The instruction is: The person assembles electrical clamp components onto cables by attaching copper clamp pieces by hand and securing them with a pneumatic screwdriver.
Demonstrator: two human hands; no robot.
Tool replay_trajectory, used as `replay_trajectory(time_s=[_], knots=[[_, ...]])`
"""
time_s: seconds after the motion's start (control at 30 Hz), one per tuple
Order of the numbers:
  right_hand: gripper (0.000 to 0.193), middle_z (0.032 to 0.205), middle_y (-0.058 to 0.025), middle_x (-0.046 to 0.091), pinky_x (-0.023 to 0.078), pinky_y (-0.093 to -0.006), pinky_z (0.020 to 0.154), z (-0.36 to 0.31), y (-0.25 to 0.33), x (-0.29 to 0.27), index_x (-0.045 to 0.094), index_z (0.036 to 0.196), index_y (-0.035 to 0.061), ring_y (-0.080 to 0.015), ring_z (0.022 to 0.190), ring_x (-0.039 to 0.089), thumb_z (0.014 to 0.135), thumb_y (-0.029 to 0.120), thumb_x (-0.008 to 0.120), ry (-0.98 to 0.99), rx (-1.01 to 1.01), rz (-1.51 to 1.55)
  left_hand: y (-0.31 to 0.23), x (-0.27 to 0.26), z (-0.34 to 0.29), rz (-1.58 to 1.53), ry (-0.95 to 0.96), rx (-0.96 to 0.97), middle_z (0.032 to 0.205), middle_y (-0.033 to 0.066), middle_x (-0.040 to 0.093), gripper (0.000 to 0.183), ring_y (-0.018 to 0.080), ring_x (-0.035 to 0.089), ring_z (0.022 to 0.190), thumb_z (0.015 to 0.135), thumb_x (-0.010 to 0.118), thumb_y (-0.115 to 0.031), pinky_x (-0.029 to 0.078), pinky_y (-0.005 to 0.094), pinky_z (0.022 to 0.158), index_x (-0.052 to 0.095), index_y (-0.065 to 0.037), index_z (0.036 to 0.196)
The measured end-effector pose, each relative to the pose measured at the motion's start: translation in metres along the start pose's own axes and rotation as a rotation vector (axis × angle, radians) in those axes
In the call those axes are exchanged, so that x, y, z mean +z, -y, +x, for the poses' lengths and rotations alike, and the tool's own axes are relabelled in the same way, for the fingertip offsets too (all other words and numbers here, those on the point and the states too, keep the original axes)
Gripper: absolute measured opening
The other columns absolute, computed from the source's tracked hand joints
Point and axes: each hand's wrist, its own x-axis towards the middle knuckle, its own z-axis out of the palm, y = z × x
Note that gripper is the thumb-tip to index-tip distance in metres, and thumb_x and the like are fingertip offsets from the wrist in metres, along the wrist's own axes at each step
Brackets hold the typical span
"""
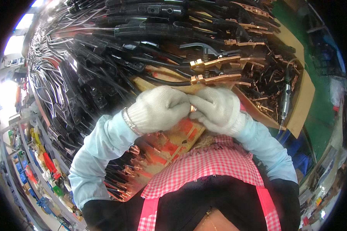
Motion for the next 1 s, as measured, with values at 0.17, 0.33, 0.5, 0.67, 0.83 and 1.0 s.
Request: replay_trajectory(time_s=[0.17, 0.33, 0.5, 0.67, 0.83, 1.0], knots=[[0.042, 0.085, -0.0055, 0.058, 0.05, -0.0414, 0.056, 0.0, 0.001, -0.002, 0.063, 0.107, 0.0129, -0.0279, 0.068, 0.064, 0.071, 0.027, 0.078, 0.065, 0.033, -0.023, -0.005, 0.001, -0.003, 0.011, 0.024, -0.045, 0.069, 0.0098, 0.064, 0.02, 0.0214, 0.063, 0.063, 0.094, 0.058, -0.022, 0.05, 0.0364, 0.062, 0.069, -0.005, 0.092], [0.037, 0.087, -0.0055, 0.059, 0.052, -0.0404, 0.056, 0.006, -0.002, -0.004, 0.063, 0.108, 0.0133, -0.0264, 0.069, 0.065, 0.077, 0.029, 0.076, 0.074, 0.059, -0.002, 0.01, 0.004, -0.008, 0.264, -0.195, 0.212, 0.076, 0.0144, 0.068, 0.018, 0.037, 0.066, 0.074, 0.091, 0.065, -0.022, 0.052, 0.0423, 0.065, 0.069, -0.007, 0.1], [0.036, 0.088, -0.0054, 0.059, 0.053, -0.0391, 0.059, 0.007, -0.001, -0.006, 0.063, 0.11, 0.0124, -0.025, 0.072, 0.067, 0.081, 0.03, 0.075, 0.117, 0.058, 0.017, 0.031, 0.008, -0.01, 0.632, -0.306, 0.379, 0.073, 0.0115, 0.067, 0.018, 0.0322, 0.065, 0.069, 0.083, 0.07, -0.022, 0.049, 0.0439, 0.066, 0.071, -0.009, 0.096], [0.036, 0.088, -0.0054, 0.06, 0.055, -0.0392, 0.061, 0.009, -0.002, -0.007, 0.063, 0.11, 0.0114, -0.0252, 0.074, 0.067, 0.081, 0.029, 0.075, 0.16, 0.054, 0.059, 0.02, 0.008, -0.006, 0.725, -0.276, 0.331, 0.065, 0.0114, 0.064, 0.016, 0.0341, 0.063, 0.063, 0.081, 0.072, -0.025, 0.048, 0.0435, 0.061, 0.072, -0.01, 0.087], [0.036, 0.088, -0.0058, 0.061, 0.053, -0.0386, 0.06, 0.006, -0.003, -0.005, 0.064, 0.11, 0.0111, -0.0257, 0.071, 0.066, 0.08, 0.028, 0.075, 0.115, 0.031, 0.06, 0.019, 0.003, -0.006, 0.742, -0.234, 0.386, 0.064, 0.0114, 0.063, 0.017, 0.0343, 0.063, 0.063, 0.08, 0.072, -0.026, 0.048, 0.0434, 0.059, 0.071, -0.01, 0.087], [0.037, 0.091, -0.0063, 0.062, 0.052, -0.0377, 0.058, 0.006, -0.004, -0.003, 0.066, 0.11, 0.0108, -0.0262, 0.068, 0.065, 0.079, 0.028, 0.075, 0.079, 0.042, 0.043, 0.019, 0.001, -0.006, 0.617, -0.222, 0.435, 0.068, 0.0106, 0.065, 0.021, 0.0332, 0.065, 0.065, 0.079, 0.074, -0.025, 0.049, 0.0424, 0.061, 0.072, -0.01, 0.092]])
